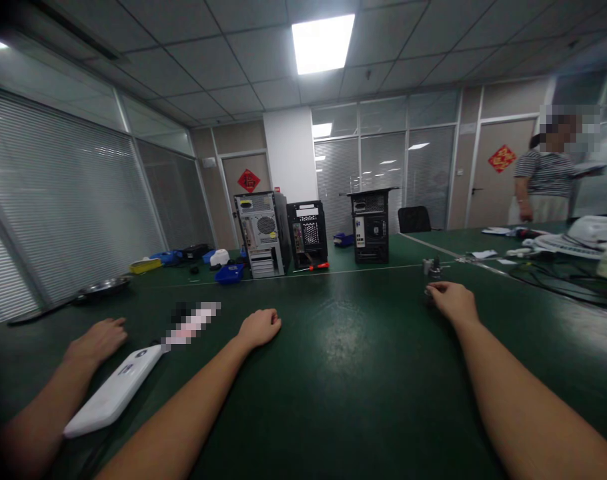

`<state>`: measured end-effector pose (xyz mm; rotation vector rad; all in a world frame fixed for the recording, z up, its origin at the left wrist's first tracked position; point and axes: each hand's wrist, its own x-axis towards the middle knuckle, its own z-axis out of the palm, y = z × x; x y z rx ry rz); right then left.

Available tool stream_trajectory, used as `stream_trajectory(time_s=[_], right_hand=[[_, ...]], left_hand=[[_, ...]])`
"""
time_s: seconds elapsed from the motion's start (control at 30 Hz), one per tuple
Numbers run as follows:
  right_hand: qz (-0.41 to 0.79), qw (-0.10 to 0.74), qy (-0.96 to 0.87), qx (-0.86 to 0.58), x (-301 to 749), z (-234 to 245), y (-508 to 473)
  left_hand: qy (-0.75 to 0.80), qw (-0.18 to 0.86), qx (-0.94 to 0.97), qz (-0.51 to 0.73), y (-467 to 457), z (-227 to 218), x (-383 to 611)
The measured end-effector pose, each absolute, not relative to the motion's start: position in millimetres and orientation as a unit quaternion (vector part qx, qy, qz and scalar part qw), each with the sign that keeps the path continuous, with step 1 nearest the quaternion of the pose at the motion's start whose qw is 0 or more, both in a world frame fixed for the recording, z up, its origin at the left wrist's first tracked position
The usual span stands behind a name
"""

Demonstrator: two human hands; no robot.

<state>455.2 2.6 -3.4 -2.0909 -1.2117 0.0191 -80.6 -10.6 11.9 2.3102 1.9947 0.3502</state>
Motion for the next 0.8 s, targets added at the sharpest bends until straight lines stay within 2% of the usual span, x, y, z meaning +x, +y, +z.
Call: stream_trajectory(time_s=[0.27, 0.47, 0.8], right_hand=[[0.087, 0.397, -0.454, -0.793, 462, -15, 6], [0.024, 0.370, -0.475, -0.798, 460, -16, 8], [-0.005, 0.348, -0.533, -0.771, 467, -27, 17]], left_hand=[[0.645, 0.042, 0.757, 0.099, -12, 15, -79], [0.637, 0.033, 0.764, 0.101, -9, 13, -81], [0.631, 0.032, 0.769, 0.097, -7, 12, -81]])
